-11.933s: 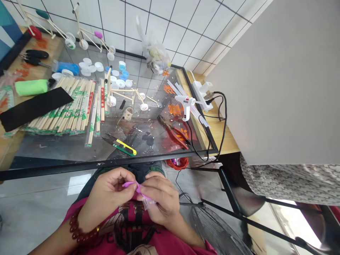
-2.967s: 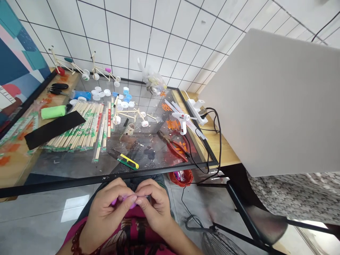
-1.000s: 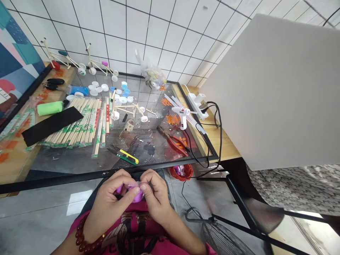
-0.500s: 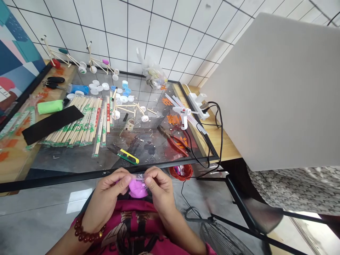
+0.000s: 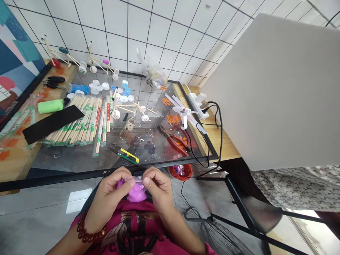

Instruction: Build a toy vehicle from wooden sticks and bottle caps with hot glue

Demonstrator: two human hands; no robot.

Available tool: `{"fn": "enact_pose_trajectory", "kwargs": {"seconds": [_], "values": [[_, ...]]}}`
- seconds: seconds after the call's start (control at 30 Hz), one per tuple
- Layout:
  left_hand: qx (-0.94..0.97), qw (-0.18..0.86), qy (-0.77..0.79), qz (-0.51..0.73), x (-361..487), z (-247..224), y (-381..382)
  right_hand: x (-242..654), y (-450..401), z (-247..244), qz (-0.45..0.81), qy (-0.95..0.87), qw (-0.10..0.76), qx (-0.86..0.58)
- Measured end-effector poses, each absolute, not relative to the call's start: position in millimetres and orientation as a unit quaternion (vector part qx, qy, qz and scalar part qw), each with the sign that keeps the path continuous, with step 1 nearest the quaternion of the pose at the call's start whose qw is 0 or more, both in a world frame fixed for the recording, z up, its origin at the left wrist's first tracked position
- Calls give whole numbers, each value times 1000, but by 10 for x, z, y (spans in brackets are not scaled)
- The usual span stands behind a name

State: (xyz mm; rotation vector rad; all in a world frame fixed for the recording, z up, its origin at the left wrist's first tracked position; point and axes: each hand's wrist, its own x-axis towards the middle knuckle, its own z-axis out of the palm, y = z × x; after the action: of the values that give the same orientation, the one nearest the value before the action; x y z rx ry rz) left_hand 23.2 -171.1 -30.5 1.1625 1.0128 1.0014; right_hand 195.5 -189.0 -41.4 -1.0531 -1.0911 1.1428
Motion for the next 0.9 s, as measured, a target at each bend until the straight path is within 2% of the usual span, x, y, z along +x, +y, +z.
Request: {"fn": "enact_pose_trajectory", "kwargs": {"seconds": [0.3, 0.77, 0.9], "values": [[562, 524, 470, 434, 254, -207, -1687, 1892, -1891, -436, 480, -484, 567, -462], [610, 473, 467, 431, 269, -45, -1710, 1831, -1951, -358, 459, -504, 562, -468], [606, 469, 470, 438, 237, -73, -1744, 1842, -1953, -387, 460, -481, 588, -459]]}}
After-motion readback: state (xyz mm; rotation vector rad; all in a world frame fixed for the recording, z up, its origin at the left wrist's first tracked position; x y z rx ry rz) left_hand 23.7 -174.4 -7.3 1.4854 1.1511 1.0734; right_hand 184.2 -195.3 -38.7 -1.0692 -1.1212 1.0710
